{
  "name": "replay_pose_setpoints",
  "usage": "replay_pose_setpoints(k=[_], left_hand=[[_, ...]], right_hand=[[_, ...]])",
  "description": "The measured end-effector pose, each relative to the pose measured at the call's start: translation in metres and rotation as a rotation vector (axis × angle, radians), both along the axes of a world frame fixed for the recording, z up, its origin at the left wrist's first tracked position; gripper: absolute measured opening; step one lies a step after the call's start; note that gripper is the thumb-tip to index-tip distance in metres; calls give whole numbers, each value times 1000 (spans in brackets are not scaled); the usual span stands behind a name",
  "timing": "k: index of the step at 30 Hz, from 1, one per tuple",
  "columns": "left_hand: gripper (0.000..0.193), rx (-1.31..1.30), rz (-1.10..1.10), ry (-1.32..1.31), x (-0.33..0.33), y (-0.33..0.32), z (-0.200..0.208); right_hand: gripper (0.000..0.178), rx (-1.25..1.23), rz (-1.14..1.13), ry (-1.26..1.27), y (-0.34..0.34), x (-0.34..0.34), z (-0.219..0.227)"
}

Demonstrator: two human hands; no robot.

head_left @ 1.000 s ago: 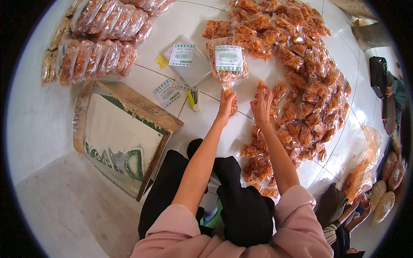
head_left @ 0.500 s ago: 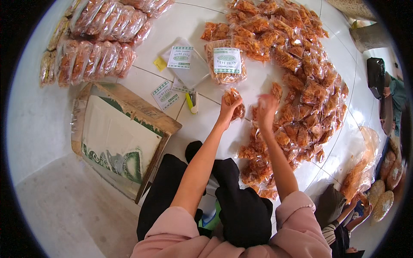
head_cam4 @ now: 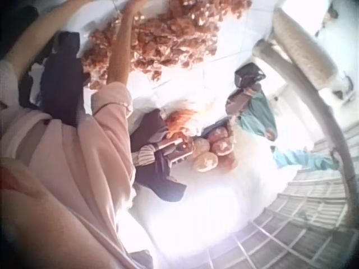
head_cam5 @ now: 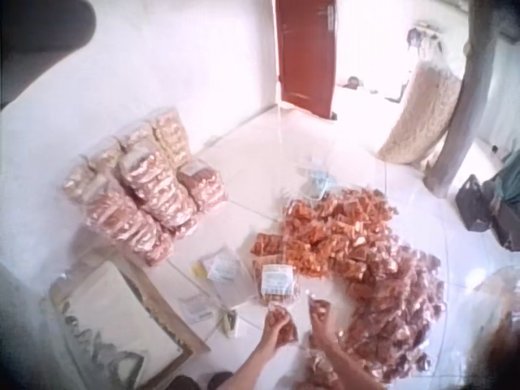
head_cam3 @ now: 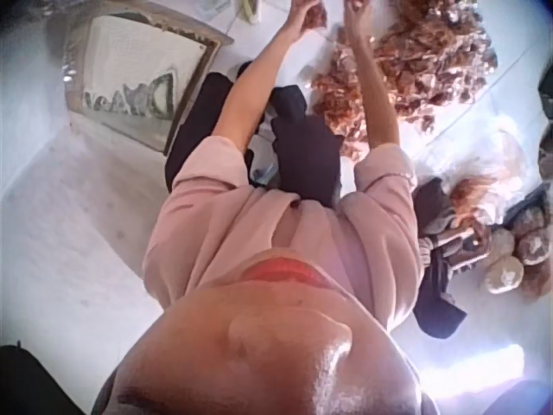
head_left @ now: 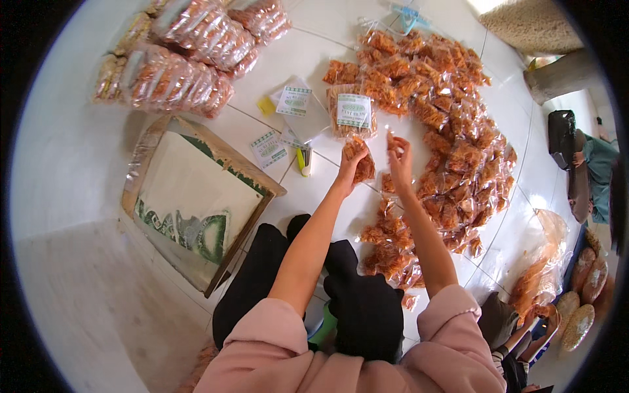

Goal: The person picks up several small packets of snacks from a pile on the tiled floor and puts them into a larger plastic bag by hand, then flattens the bag on a wooden board to organize the contents.

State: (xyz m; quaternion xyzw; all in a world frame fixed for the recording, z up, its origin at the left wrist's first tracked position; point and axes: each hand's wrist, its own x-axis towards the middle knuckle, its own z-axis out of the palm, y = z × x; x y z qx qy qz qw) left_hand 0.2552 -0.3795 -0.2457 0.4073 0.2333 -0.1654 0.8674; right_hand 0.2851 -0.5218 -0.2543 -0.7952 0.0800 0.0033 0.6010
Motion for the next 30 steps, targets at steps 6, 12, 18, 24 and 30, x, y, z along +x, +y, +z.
replay_pose_setpoints(k=[6,12,18,24,30], left_hand=[[59,-129,-21,-297,-13,22,110],[63,169,-226,-469,-51,69,226],[83,422,-485,-575,-126,119,309],[102,509,-384,-496,-182,180,330],[79,158,-117,-483,-213,254,296]], right_hand=[[22,64,264,-244,25,-37,124],[46,-79,650,-442,28,-49,242],[88,-216,1197,-473,66,-91,360],[86,19,1555,-223,142,-125,392],[74,43,1600,-364,230,-132,368]])
